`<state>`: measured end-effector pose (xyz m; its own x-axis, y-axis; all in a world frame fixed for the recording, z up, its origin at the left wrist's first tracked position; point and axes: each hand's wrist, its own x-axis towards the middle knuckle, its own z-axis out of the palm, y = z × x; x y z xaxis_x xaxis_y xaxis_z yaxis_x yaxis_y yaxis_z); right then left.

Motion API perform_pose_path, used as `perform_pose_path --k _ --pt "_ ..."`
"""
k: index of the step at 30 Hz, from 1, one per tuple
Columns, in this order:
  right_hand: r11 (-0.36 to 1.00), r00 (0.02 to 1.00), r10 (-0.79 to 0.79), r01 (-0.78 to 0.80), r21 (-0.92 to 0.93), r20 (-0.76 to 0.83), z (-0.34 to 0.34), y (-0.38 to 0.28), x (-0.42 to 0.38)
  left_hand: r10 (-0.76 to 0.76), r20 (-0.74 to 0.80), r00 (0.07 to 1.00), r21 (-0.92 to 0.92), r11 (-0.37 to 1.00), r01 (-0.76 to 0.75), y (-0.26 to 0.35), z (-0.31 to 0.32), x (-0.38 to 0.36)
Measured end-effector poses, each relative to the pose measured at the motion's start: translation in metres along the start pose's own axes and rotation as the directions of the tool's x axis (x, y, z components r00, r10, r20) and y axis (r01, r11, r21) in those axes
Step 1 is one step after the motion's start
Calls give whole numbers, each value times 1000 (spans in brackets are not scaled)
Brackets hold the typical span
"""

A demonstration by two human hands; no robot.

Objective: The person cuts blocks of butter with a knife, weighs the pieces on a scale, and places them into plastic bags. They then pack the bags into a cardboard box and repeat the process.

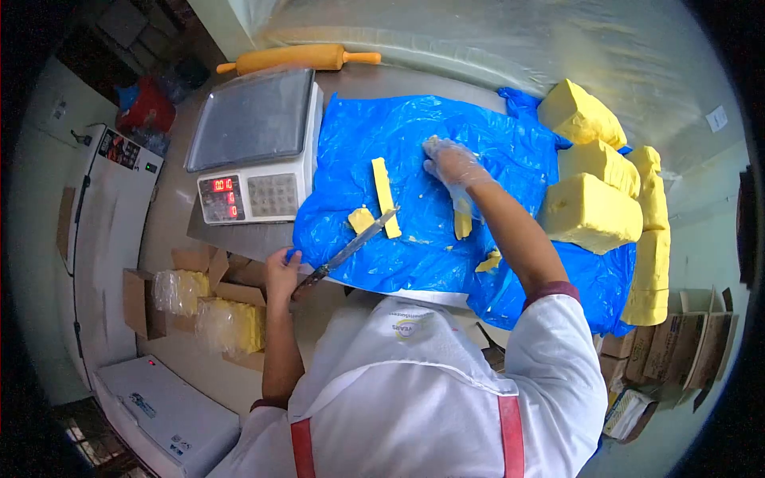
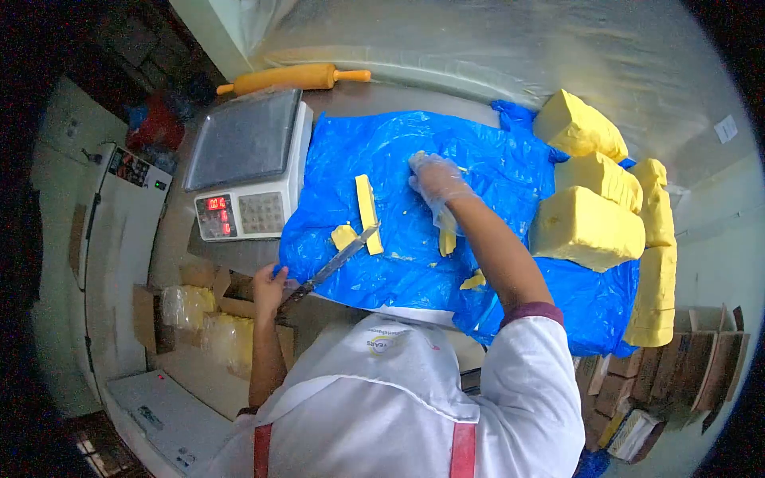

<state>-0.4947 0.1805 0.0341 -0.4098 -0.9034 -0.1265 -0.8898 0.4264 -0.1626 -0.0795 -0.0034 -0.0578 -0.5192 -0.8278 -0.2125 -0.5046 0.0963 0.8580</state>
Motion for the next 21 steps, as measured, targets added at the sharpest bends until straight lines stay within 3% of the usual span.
perform_pose_path --k 2,4,11,14,17,19,21 --pt "996 996 86 -86 -23 4 1 7 7 24 19 1000 -124 992 -22 12 19 -8" --pt "991 989 123 -126 -38 -85 10 17 15 52 43 998 -95 994 -48 14 31 -7" --pt "977 975 211 -213 -11 -76 -2 71 66 143 71 987 5 990 -144 67 95 23" --pt "971 963 240 -240 14 -121 -1 92 93 73 59 996 -172 983 -62 84 107 35" --pt "975 967 223 -220 34 -126 -4 118 120 98 35 995 -132 987 -93 94 118 53" --pt "976 968 209 -199 87 -141 -14 125 129 128 26 991 -42 991 -127 90 116 59" --pt "862 958 285 -244 444 -28 2 156 148 161 24 987 45 986 -161 81 119 66"
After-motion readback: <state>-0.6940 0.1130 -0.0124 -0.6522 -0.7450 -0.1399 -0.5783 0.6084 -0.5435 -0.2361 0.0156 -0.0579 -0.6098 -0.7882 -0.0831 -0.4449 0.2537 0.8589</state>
